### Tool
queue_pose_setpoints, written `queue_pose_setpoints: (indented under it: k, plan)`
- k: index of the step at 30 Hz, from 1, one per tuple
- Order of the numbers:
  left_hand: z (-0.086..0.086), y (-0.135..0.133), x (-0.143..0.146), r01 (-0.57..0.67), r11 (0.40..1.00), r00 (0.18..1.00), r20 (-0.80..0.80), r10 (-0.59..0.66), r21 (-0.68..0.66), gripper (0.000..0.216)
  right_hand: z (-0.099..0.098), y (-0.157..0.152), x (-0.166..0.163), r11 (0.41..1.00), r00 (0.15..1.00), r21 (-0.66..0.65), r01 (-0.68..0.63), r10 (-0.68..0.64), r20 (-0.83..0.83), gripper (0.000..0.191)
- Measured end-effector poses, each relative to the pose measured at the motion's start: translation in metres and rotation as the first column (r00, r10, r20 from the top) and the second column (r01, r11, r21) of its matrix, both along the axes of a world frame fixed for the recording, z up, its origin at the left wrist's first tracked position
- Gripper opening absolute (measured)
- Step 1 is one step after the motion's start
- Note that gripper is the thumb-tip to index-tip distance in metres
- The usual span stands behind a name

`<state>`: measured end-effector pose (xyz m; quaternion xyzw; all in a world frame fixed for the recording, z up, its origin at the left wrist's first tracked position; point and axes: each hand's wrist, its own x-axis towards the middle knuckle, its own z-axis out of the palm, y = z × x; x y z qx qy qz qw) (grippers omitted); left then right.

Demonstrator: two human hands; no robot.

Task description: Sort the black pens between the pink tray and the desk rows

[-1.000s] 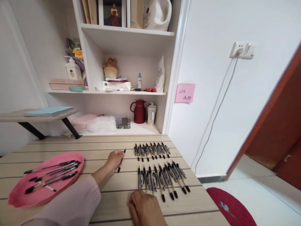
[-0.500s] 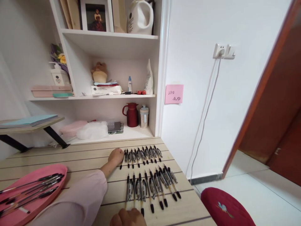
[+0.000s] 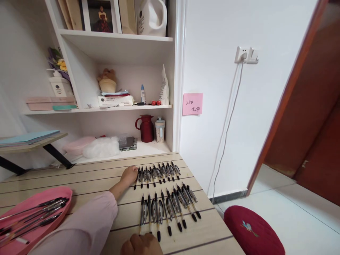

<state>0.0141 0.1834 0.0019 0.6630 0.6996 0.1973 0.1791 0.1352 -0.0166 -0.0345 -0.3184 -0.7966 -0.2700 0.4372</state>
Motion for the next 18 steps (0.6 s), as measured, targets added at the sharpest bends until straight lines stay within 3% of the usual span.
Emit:
queue_pose_setpoints:
  k: [7, 11, 14, 18]
  plan:
    - [-0.002, -0.001, -0.006, 0.012, 0.999, 1.000, 0.026, -0.013, 0.041, 0.030, -0.007, 0.002, 0.000, 1.000, 0.999, -0.014, 0.021, -0.020, 0.031, 0.022]
    - [0.003, -0.010, -0.026, 0.011, 0.995, 0.999, 0.046, -0.016, 0.103, 0.028, -0.007, -0.003, 0.003, 0.996, 0.998, -0.091, -0.015, 0.021, 0.064, 0.018]
    - [0.016, -0.025, -0.057, -0.002, 0.989, 0.997, 0.072, -0.009, 0.150, 0.020, -0.003, -0.008, 0.006, 0.983, 0.996, -0.182, -0.026, 0.041, 0.079, 0.016]
    - [0.044, -0.058, -0.126, -0.046, 0.981, 0.995, 0.091, 0.029, 0.190, 0.018, 0.007, -0.015, 0.009, 0.958, 0.990, -0.281, -0.053, 0.088, 0.113, 0.017]
